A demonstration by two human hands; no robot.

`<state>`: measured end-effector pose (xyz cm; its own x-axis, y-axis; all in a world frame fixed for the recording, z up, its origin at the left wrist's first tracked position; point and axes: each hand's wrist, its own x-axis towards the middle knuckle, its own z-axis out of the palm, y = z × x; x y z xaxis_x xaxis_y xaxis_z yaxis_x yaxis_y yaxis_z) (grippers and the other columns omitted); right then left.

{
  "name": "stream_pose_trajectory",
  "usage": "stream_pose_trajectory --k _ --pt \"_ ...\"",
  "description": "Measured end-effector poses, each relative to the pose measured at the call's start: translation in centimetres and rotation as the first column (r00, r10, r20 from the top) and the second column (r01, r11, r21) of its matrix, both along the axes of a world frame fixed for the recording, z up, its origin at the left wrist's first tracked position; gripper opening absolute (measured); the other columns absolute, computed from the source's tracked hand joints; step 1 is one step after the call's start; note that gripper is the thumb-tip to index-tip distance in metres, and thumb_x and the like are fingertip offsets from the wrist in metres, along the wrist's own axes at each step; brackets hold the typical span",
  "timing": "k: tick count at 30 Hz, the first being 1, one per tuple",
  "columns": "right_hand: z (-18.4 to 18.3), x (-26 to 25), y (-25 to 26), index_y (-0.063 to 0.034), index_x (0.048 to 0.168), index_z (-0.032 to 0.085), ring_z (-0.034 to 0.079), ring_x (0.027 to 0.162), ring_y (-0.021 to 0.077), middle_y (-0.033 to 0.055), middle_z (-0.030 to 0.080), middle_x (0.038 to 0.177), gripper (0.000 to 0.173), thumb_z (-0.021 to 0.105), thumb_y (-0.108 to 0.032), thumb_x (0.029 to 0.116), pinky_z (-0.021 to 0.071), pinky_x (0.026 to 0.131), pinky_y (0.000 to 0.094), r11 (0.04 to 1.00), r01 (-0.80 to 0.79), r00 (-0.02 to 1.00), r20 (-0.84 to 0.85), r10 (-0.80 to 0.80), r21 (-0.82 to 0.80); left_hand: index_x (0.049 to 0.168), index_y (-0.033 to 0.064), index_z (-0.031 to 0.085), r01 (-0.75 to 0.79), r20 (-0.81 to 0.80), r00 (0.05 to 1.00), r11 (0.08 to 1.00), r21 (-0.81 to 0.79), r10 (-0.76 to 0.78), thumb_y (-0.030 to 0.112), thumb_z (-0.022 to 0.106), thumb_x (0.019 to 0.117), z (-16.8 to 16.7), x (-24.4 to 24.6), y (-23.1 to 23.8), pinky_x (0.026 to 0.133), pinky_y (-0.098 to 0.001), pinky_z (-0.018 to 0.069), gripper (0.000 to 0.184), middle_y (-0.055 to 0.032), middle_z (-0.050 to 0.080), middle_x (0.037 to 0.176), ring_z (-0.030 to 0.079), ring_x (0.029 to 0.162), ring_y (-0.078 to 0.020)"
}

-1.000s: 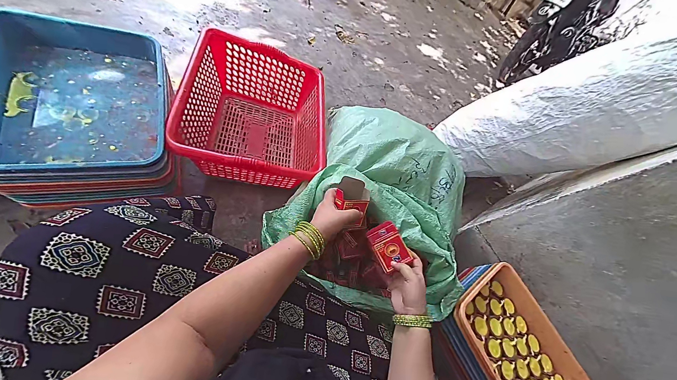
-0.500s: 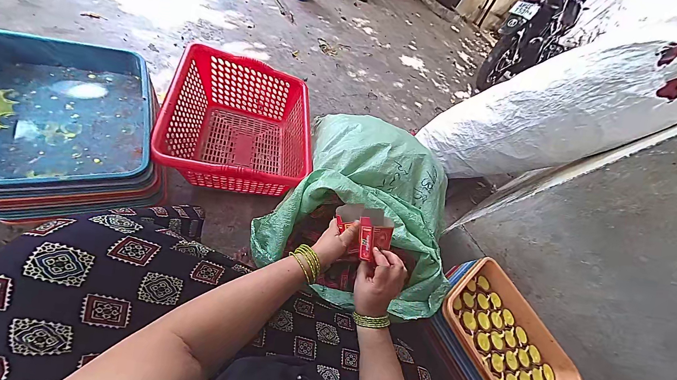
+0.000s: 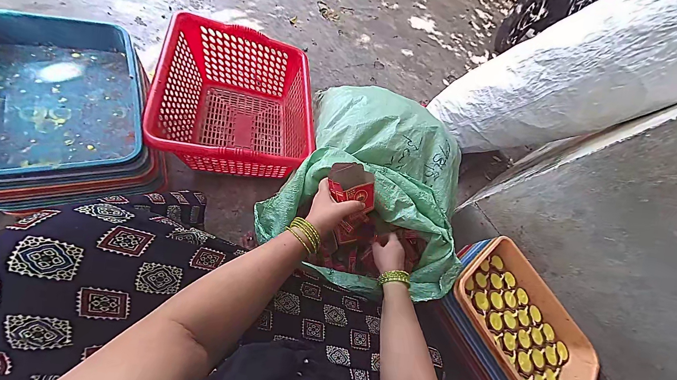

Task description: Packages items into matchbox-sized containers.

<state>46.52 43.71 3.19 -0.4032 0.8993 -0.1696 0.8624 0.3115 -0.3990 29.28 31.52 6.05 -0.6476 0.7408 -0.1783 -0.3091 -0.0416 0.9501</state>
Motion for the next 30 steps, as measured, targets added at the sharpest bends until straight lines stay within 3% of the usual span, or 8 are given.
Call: stream_pose_trajectory --k 2,6,11,15,18,21,24,30 --pt "-3.7 0.0 2.0 0.0003 0.124 0.068 0.061 0.125 0.0366 0.0231 0.066 0.128 0.053 0.068 -0.044 0.0954 0.0461 0.107 0.0572 0.974 -0.068 0.939 0.316 0.136 -0.218 0.149 0.0122 0.032 -0.016 0.019 1.000 1.000 0.000 0.016 0.028 0.089 0.0690 0.1 -0.2 -0.1 0.087 -0.0486 0.0589 0.099 -0.0166 0.065 0.123 0.069 0.106 -0.0263" --pt "-8.1 -0.7 1.6 0.0044 0.126 0.066 0.060 0.128 0.0371 0.0248 0.064 0.133 0.078 0.069 -0.064 0.0878 0.0467 0.107 0.0580 0.949 -0.094 0.822 0.514 0.244 -0.301 0.149 0.0114 0.033 0.008 0.024 1.000 0.999 -0.042 -0.007 0.028 0.089 0.0698 0.5 0.0 -0.4 0.089 -0.0482 0.0571 0.098 -0.0170 0.065 0.123 0.067 0.107 -0.0267" --pt "-9.4 -1.7 1.7 0.0026 0.129 0.063 0.061 0.126 0.0369 0.0238 0.064 0.133 0.065 0.077 -0.044 0.0857 0.0487 0.104 0.0587 0.960 -0.103 0.815 0.531 0.231 -0.260 0.149 0.0092 0.032 0.047 0.035 0.998 0.998 -0.037 -0.045 0.025 0.089 0.0707 0.3 -0.2 0.0 0.090 -0.0467 0.0571 0.098 -0.0177 0.064 0.123 0.067 0.108 -0.0259" --pt "-5.6 0.3 3.4 -0.0043 0.123 0.068 0.064 0.118 0.0364 0.0213 0.068 0.122 0.048 0.078 -0.031 0.0840 0.0481 0.101 0.0609 0.949 -0.068 0.953 0.260 0.153 -0.307 0.146 0.0075 0.034 0.025 0.008 1.000 0.999 -0.045 -0.025 0.022 0.091 0.0693 -0.3 -0.7 0.0 0.088 -0.0461 0.0585 0.097 -0.0177 0.065 0.120 0.068 0.104 -0.0261" --pt "0.0 3.9 3.3 -0.0046 0.126 0.064 0.067 0.100 0.0211 0.0118 0.070 0.114 0.042 0.071 -0.015 0.0861 0.0556 0.084 0.0420 0.896 -0.147 0.967 -0.252 0.042 -0.418 0.145 0.0069 0.035 0.023 -0.057 0.998 0.996 -0.086 -0.028 0.025 0.092 0.0661 -0.5 -0.9 0.1 0.090 -0.0480 0.0573 0.099 -0.0179 0.065 0.120 0.067 0.106 -0.0267" --pt "3.3 7.1 0.8 -0.0015 0.133 0.051 0.071 0.100 0.0250 0.0165 0.069 0.115 0.043 0.063 -0.005 0.0923 0.0618 0.085 0.0432 0.712 -0.476 0.488 -0.828 -0.274 -0.516 0.146 0.0052 0.034 0.090 -0.081 0.992 0.992 -0.089 -0.098 0.030 0.093 0.0656 -0.6 -0.5 0.2 0.093 -0.0469 0.0569 0.102 -0.0182 0.064 0.122 0.067 0.108 -0.0261" --pt "4.4 7.3 -2.5 -0.0053 0.131 0.054 0.070 0.106 0.0274 0.0167 0.069 0.118 0.033 0.057 -0.010 0.0980 0.0597 0.091 0.0482 0.730 -0.538 0.204 -0.905 -0.372 -0.421 0.147 0.0040 0.035 0.279 -0.106 0.953 0.958 -0.064 -0.285 0.041 0.093 0.0683 -0.5 0.9 0.3 0.095 -0.0429 0.0572 0.104 -0.0170 0.065 0.123 0.068 0.108 -0.0223" --pt "3.9 5.4 -6.5 0.0037 0.145 0.037 0.063 0.117 0.0214 0.0174 0.059 0.130 0.046 0.043 -0.017 0.1043 0.0558 0.099 0.0382 0.967 -0.190 0.329 -0.939 -0.102 -0.172 0.155 0.0030 0.019 0.544 -0.199 0.828 0.837 0.061 -0.524 0.044 0.098 0.0548 -0.1 4.2 -0.4 0.105 -0.0342 0.0537 0.134 -0.0123 0.059 0.136 0.063 0.121 -0.0141"
